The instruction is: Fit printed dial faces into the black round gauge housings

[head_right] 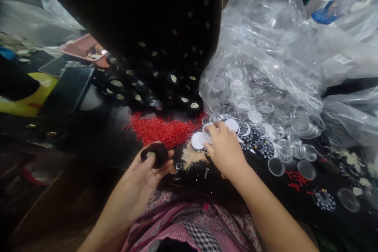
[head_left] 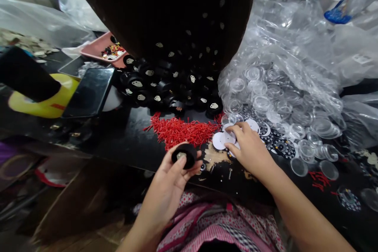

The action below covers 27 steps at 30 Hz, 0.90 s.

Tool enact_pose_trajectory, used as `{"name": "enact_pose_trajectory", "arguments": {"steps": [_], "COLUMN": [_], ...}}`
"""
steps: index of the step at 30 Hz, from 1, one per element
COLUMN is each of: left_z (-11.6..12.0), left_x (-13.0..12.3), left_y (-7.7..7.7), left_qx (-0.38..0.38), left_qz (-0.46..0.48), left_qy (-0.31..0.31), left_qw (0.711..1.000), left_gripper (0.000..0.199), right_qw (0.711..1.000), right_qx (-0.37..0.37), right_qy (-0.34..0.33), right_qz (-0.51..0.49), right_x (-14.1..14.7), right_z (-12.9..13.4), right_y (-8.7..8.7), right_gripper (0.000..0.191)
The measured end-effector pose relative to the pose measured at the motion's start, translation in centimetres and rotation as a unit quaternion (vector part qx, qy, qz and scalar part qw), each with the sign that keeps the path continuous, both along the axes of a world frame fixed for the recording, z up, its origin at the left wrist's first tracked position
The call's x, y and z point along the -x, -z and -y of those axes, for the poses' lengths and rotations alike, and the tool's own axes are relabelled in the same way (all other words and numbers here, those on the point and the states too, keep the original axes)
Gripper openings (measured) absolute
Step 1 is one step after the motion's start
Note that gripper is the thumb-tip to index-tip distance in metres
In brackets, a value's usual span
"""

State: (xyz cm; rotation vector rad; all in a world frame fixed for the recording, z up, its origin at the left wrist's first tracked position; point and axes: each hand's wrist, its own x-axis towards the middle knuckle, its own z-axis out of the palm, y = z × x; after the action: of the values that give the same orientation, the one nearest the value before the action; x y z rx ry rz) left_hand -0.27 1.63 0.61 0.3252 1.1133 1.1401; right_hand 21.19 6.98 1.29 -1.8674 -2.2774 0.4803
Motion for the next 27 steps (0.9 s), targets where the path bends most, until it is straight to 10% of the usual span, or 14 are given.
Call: {"name": "enact_pose_trajectory", "arguments": {"steps": [13, 18, 27], "left_z": [-0.5, -0.2, 0.5], "left_x": [-4.5, -4.1, -4.3], "left_y": [-0.2, 0.2, 0.2], "left_qx": [0.023, 0.012, -0.020], "left_qz": [0.149, 0.134, 0.049], "left_qy": [-0.033, -0.020, 0.059], "left_qw": [0.988, 0.991, 0.997], "left_gripper": [0.034, 0.034, 0.028], "right_qw": [0.927, 0.929, 0.919], "right_qx": [0.126, 0.071, 0.090], "right_qy": [0.024, 0.062, 0.100], "right_qz": [-0.353, -0.358, -0.371], "right_x": [2.7, 2.0, 3.4], "right_z": [3.0, 2.7, 2.4], "right_y": [-0.8, -1.2, -2.4], "right_gripper": [0.045, 0.006, 0.008]}}
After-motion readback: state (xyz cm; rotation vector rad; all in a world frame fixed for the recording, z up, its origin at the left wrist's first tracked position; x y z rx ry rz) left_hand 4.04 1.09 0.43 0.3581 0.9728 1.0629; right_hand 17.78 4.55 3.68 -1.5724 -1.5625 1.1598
